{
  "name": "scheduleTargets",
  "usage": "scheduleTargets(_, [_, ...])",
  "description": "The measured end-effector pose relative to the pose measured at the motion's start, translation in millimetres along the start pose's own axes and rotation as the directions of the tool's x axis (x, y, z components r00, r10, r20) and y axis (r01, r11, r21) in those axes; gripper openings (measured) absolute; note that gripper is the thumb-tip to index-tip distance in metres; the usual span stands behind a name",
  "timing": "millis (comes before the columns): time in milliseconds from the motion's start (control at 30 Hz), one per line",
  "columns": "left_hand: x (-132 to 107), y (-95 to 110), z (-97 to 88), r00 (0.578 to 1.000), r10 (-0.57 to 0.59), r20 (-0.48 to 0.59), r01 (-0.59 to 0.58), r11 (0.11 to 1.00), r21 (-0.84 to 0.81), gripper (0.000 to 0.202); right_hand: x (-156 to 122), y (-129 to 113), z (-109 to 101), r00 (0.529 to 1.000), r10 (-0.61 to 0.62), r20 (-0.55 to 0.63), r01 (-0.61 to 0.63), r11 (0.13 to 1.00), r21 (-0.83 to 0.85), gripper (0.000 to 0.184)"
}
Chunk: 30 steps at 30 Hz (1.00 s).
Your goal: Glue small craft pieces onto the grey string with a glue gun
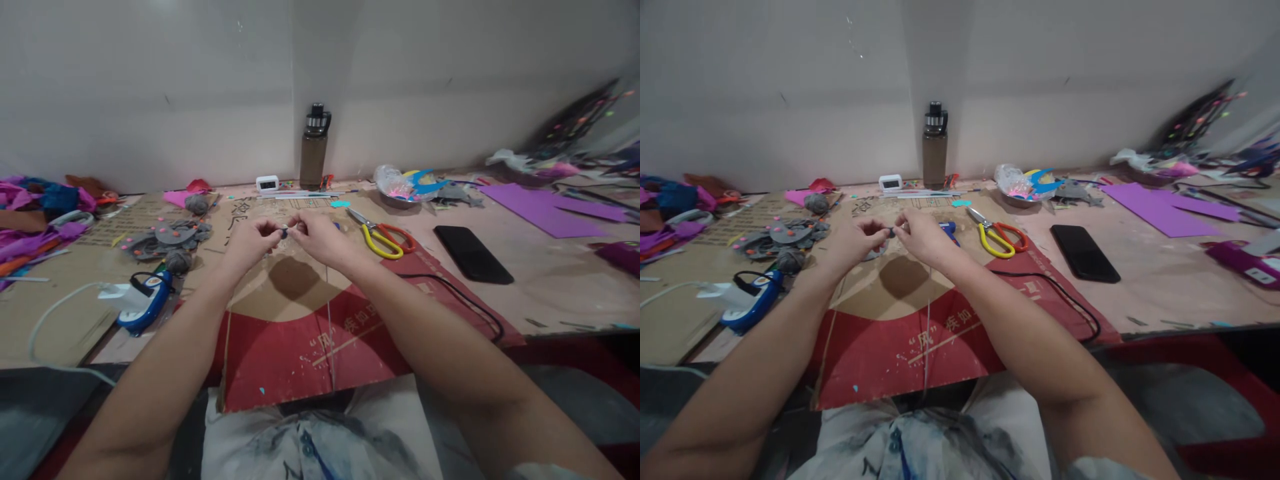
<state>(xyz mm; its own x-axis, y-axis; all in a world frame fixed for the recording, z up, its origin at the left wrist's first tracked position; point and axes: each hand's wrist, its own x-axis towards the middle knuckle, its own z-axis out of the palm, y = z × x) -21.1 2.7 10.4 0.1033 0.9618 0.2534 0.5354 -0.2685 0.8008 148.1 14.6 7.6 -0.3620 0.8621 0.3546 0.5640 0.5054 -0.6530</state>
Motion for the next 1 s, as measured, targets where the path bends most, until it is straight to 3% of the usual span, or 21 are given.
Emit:
scheduleTargets(133, [1.2, 0.0, -1.6, 0.990, 0.037, -0.138, -0.032, 0.999, 0.039, 0.008, -0.6, -0.1, 3.8, 0.999, 0.012, -0.053, -0.008, 0.997, 0.075, 0.014])
scheduleTargets(233, [1.4, 0.8, -1.4, 0.988, 0.036, -0.149, -0.037, 0.999, -0.003, 0.009, 0.2, 3.3, 7.5, 0.995, -0.021, -0.098, 0.032, 0.993, 0.112, 0.008])
scheduleTargets(400, [1.7, -2.7, 0.9, 0.988, 0.032, -0.153, -0.047, 0.995, -0.093, 0.013, 1.4, 8.5, 11.7, 0.991, -0.045, -0.122, 0.067, 0.980, 0.186, 0.014])
scheduleTargets(533, [3.3, -6.5, 1.7, 0.983, -0.005, -0.184, -0.029, 0.983, -0.183, 0.013, 0.6, 5.6, 15.9, 0.995, -0.079, -0.061, 0.092, 0.967, 0.237, 0.019])
scheduleTargets(700, [8.8, -13.8, 1.2, 0.972, -0.061, -0.228, -0.041, 0.907, -0.420, 0.015, -3.2, -4.4, 13.6, 0.988, -0.149, 0.051, 0.132, 0.960, 0.249, 0.025])
scheduleTargets(867, [12.1, -15.7, -2.8, 0.967, -0.146, -0.209, -0.034, 0.740, -0.672, 0.016, -2.0, 4.1, -9.8, 0.993, -0.061, -0.103, 0.065, 0.997, 0.039, 0.030])
scheduleTargets(933, [12.4, -14.8, -4.8, 0.964, -0.180, -0.195, -0.020, 0.684, -0.729, 0.018, -2.1, 14.3, -20.7, 0.988, 0.049, -0.147, -0.074, 0.983, -0.168, 0.029])
scheduleTargets(1000, [12.5, -14.1, -6.2, 0.960, -0.208, -0.186, -0.011, 0.639, -0.769, 0.019, -4.2, 25.8, -27.7, 0.973, 0.209, -0.101, -0.232, 0.889, -0.395, 0.030])
